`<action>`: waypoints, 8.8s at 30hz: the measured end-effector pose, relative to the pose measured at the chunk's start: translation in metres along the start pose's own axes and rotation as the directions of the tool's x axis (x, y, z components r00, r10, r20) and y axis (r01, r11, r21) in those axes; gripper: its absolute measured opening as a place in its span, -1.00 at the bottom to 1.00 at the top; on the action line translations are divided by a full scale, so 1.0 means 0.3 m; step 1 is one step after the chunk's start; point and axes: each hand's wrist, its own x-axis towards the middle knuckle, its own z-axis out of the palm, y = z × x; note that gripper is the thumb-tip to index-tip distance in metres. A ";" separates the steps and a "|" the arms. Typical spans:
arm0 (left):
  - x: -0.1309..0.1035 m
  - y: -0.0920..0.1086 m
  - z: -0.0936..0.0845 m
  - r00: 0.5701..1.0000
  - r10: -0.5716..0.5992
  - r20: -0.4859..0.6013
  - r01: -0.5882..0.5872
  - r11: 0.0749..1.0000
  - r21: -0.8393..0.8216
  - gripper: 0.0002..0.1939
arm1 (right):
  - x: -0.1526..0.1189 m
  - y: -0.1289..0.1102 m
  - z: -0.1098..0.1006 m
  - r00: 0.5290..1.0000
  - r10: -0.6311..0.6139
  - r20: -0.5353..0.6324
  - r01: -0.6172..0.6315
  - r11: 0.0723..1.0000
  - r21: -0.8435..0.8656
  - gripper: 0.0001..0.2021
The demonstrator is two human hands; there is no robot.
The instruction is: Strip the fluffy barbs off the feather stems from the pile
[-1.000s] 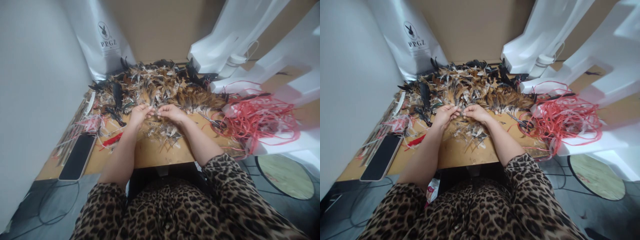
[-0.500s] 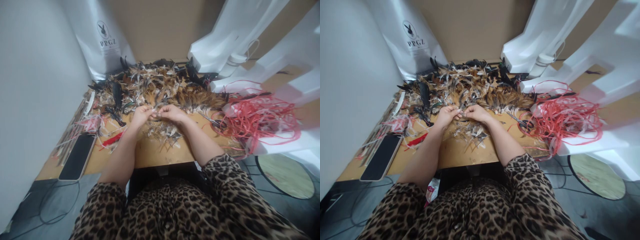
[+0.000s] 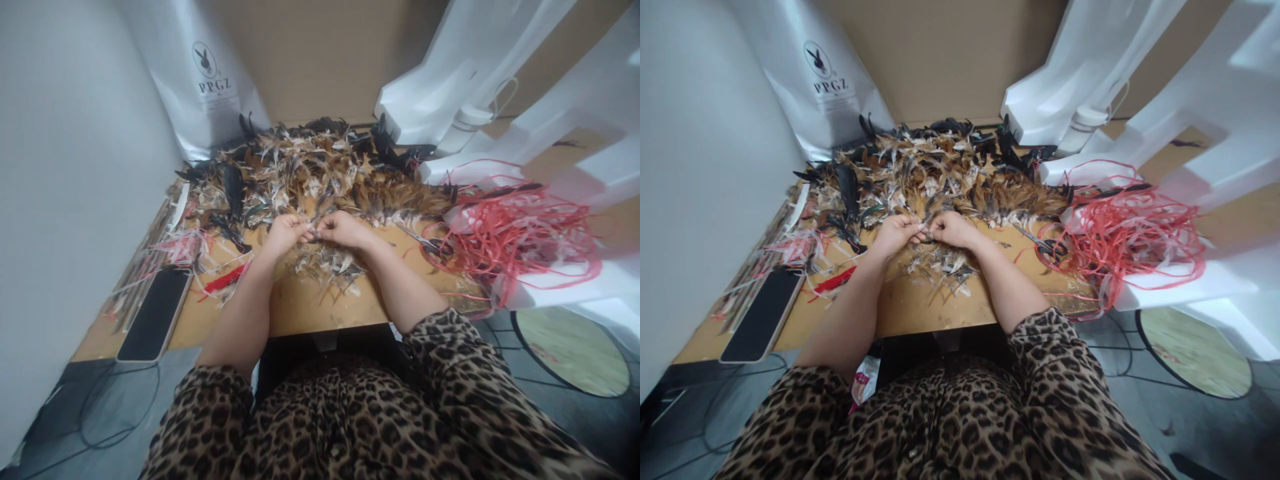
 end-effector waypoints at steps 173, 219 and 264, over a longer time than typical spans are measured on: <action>0.009 -0.017 -0.013 0.987 -0.065 -0.146 -0.007 0.896 -0.444 -0.86 | 0.037 0.027 0.057 0.945 0.170 -0.281 -0.126 0.978 0.167 -0.86; -0.015 -0.001 0.005 0.966 -0.078 0.246 0.214 0.774 -0.596 -0.91 | 0.028 -0.018 0.057 0.981 0.190 -0.029 -0.050 0.396 0.917 -0.72; -0.017 0.007 0.023 1.000 0.000 0.004 0.002 0.906 -0.422 -0.89 | 0.021 -0.026 0.047 0.939 0.333 -0.088 -0.098 0.502 0.860 -0.65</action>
